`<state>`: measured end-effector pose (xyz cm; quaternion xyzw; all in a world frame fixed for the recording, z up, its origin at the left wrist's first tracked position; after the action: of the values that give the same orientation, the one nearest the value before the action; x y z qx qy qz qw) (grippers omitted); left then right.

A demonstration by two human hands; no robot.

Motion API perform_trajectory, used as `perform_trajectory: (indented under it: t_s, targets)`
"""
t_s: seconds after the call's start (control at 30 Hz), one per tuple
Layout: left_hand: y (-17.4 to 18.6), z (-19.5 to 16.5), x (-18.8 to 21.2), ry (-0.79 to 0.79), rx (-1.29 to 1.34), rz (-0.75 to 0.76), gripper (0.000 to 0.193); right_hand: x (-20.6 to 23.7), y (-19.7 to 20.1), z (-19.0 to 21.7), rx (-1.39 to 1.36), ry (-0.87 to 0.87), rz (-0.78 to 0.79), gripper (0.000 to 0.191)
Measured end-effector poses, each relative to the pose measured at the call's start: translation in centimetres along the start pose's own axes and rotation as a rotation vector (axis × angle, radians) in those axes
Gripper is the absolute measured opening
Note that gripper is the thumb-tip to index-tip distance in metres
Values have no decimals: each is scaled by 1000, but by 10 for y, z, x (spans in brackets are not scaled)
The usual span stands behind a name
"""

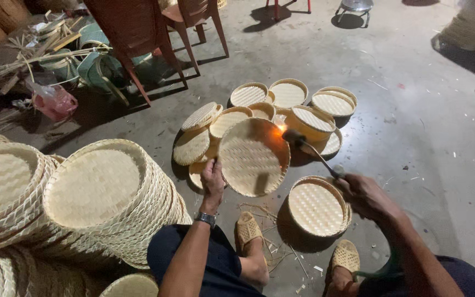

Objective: The person uses a blowtorch to singe the surfaces of circular woven bamboo trays, handling them one at a time and placing them in stacks.

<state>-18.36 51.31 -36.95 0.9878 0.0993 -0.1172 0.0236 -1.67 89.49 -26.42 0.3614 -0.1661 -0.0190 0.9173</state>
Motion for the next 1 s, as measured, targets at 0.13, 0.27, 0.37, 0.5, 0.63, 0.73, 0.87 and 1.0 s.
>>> perform_trajectory:
  t_s: [0.13, 0.27, 0.37, 0.5, 0.63, 0.73, 0.87, 1.0]
  targets:
    - [-30, -8, 9, -64, 269, 114, 32, -12, -23, 38, 53, 133, 68, 40]
    - [-27, -26, 16, -134, 58, 113, 52, -13, -36, 37, 60, 108, 166, 42]
    - [-20, -44, 28, -120, -135, 216, 48, -16, -10, 23, 51, 94, 18, 44]
    - [-33, -32, 46, 86, -300, 397, 43, -17, 27, -18, -83, -104, -76, 41]
    - [-57, 21, 73, 266, -520, 584, 41, -20, 50, -49, -142, -260, -203, 38]
    - [-82, 51, 90, 150, -644, 737, 43, -23, 55, -64, -139, -328, -257, 50]
    - [-97, 70, 120, -77, -874, 788, 45, -26, 55, -76, -273, -229, -255, 46]
    - [-107, 52, 131, -509, -1065, 616, 24, -23, 56, -91, -234, -248, -241, 43]
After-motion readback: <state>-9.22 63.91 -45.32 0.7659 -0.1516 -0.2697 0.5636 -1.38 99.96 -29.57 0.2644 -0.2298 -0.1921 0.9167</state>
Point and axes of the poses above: each hand's wrist, its own x-axis away from the middle knuckle, its own y-axis out of the back of the hand, z = x × y, the point moved 7 cm from there along -x, towards the middle knuckle
